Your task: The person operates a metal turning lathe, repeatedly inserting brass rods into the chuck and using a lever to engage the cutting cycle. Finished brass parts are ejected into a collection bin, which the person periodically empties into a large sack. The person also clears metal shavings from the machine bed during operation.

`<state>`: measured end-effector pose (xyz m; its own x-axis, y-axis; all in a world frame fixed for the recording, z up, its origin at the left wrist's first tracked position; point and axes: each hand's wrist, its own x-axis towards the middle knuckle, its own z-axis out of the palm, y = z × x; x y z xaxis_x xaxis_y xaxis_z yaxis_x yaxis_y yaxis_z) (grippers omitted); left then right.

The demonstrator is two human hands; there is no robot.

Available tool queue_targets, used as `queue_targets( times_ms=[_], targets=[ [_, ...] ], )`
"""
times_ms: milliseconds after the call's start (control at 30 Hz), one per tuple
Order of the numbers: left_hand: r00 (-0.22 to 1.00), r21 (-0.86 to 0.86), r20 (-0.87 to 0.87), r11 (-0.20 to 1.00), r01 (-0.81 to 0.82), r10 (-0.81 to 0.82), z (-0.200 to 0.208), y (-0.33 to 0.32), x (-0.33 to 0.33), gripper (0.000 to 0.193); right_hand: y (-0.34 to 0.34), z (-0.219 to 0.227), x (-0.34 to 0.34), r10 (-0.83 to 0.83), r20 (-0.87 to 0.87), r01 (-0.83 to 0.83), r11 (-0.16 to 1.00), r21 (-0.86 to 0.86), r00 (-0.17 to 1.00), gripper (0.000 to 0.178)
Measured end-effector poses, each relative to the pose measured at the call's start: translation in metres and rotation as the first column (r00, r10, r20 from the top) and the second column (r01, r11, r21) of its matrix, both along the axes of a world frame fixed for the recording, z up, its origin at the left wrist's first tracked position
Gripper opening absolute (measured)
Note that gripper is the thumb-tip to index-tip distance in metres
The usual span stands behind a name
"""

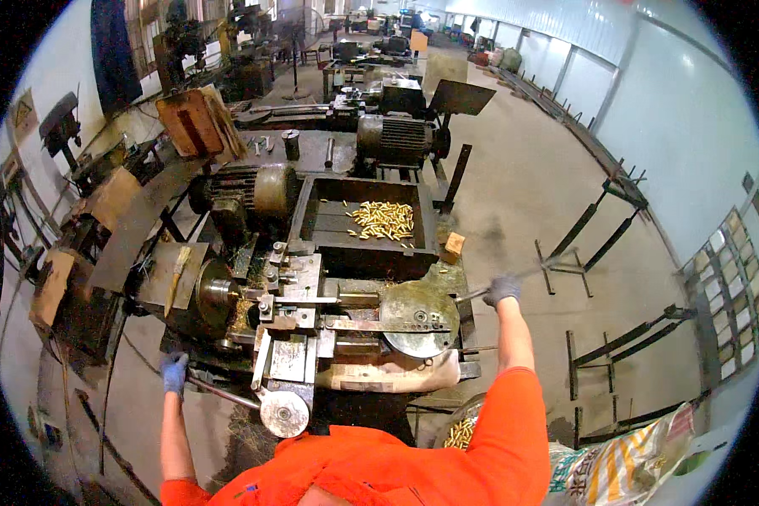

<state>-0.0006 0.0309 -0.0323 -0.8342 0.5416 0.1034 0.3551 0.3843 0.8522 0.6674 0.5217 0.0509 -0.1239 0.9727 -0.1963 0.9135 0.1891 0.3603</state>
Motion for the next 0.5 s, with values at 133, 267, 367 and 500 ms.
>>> queue_targets(
  times_ms=[133,267,367,500],
  targets=[
    [0.959,-0.107,0.054,0.956,-0.272,0.279,-0.013,0.005,-0.009,0.025,-0.051,0.034,0.011,-0.134,-0.037,0.135,0.991,0.020,0.990,0.039],
    [0.962,0.001,-0.025,0.962,-0.274,0.274,0.010,0.035,0.005,0.020,-0.072,0.027,0.039,-0.242,-0.043,0.237,0.967,-0.094,0.969,0.043],
    [0.982,0.037,0.012,0.981,-0.189,0.189,0.005,0.031,-0.003,0.021,-0.090,0.014,0.065,-0.327,-0.061,0.324,0.944,-0.054,0.943,0.043],
    [0.974,0.147,0.092,0.964,-0.220,0.209,0.004,0.022,0.000,0.020,-0.121,-0.016,0.155,-0.282,0.033,0.284,0.954,-0.093,0.959,0.051]
  ],
)
